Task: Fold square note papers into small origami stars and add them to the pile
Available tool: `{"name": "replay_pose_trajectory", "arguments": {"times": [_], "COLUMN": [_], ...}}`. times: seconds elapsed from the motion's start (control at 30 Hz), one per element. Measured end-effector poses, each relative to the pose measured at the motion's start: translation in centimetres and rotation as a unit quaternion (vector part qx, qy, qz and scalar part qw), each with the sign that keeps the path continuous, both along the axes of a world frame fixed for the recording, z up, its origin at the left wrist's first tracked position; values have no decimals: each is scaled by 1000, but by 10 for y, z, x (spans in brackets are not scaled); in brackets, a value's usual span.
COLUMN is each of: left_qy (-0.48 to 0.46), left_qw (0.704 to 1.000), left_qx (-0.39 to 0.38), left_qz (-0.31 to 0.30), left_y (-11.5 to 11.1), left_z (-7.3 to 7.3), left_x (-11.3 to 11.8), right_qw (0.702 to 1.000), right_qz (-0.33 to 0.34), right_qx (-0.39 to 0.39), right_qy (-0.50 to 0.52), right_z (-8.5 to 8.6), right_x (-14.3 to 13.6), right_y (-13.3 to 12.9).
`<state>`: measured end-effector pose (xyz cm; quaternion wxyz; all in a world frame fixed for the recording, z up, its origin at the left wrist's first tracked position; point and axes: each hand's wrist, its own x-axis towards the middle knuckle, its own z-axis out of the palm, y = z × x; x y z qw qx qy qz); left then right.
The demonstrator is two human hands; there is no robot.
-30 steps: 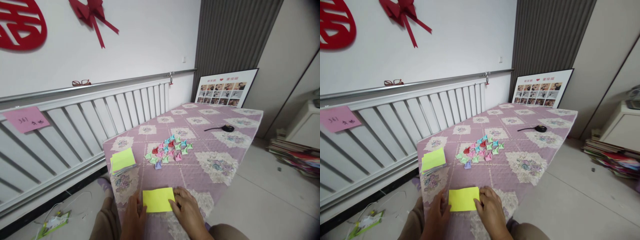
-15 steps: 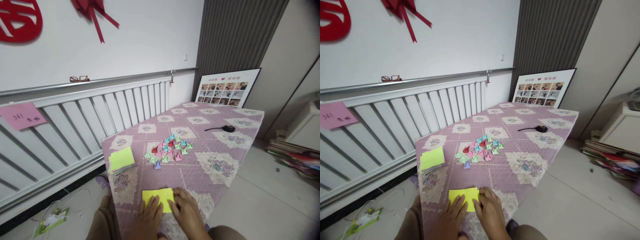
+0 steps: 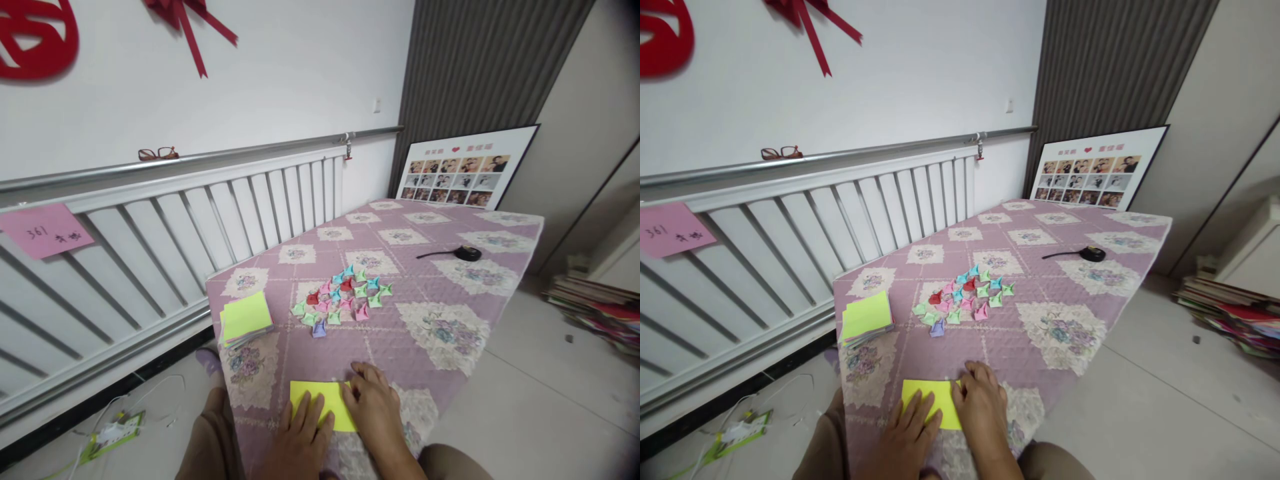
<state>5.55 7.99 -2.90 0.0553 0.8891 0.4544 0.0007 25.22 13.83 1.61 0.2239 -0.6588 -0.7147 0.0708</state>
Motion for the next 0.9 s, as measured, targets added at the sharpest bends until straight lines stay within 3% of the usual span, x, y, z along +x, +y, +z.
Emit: {"name": "replay_pose_trajectory", "arguments": {"times": [0.17,0.9], "left_qy": [-15,-34], "left_qw": [999,980], "left_qx": [-27,-182], "left_qz": [45,71], "left_y": [0,2], "left_z": [2,37], "left_x": [2,7], "right_qw": [1000,999], "right_qz": [7,9], "right_qx": [11,39], "right_qy": [-23,28], "right_z": [0,-6], "right_x": [0,4], "right_y": [0,2]}}
